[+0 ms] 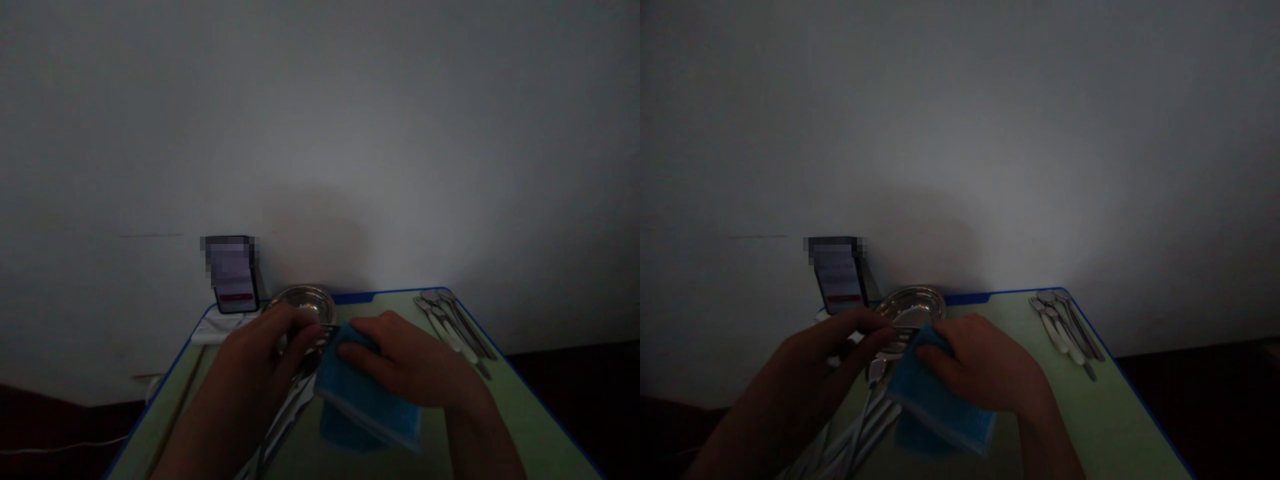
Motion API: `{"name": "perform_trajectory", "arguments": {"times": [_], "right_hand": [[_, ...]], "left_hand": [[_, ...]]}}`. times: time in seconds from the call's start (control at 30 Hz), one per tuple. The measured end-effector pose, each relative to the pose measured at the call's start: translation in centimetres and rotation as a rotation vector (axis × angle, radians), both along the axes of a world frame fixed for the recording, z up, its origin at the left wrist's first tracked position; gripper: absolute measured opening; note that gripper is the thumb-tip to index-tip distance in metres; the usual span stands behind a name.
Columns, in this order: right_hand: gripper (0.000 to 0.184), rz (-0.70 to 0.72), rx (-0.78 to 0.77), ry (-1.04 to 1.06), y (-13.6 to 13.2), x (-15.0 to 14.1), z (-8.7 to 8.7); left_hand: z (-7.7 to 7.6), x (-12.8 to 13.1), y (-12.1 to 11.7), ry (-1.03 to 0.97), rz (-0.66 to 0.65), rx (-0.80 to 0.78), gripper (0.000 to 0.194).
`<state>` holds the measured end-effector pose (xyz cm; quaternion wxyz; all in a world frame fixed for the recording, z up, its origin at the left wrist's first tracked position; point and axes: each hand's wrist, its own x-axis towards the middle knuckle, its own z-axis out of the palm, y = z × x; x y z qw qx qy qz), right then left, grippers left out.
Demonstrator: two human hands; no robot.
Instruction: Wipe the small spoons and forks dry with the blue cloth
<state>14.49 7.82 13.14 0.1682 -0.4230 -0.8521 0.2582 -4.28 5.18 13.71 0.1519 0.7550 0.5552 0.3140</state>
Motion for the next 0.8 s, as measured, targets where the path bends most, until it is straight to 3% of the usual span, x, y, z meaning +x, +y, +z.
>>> {"name": "perform_trajectory", "arguments": {"times": [0.23, 0.33, 0.43, 0.5, 0.6, 0.7, 0.8], "right_hand": [[0.022, 0.065, -0.03, 0.131, -0.1, -0.9, 0.0], [0.02, 0.064, -0.051, 0.308, 0.2, -2.0, -0.2], [0.027, -0.19, -0.032, 0.517, 0.9, -2.6, -0.7], [0.032, -0.416, -0.003, 0.673, 1.5, -2.7, -1.2], [0.031, -0.61, 0.002, 0.975, 2.2, -2.8, -1.8], [0.031, -0.66, -0.123, 1.305, 2.4, -3.6, -2.1], [0.036, -0.669, -0.278, 1.439, 2.1, -4.6, -2.1]], "left_hand": [[-0.1, 0.3, 0.3, -0.013, -0.092, -0.028, 0.01], [0.1, 0.3, 0.4, -0.043, 0.005, -0.002, 0.013], [0.7, 0.4, 0.1, -0.071, 0.223, 0.077, 0.018], [1.0, 0.3, -0.3, -0.053, 0.283, 0.087, 0.021], [0.9, 0.1, -0.6, 0.068, 0.132, -0.051, 0.027], [0.2, 0.6, -0.6, 0.171, -0.085, -0.242, 0.022], [-0.4, 1.4, -0.5, 0.149, -0.155, -0.234, 0.017]]}}
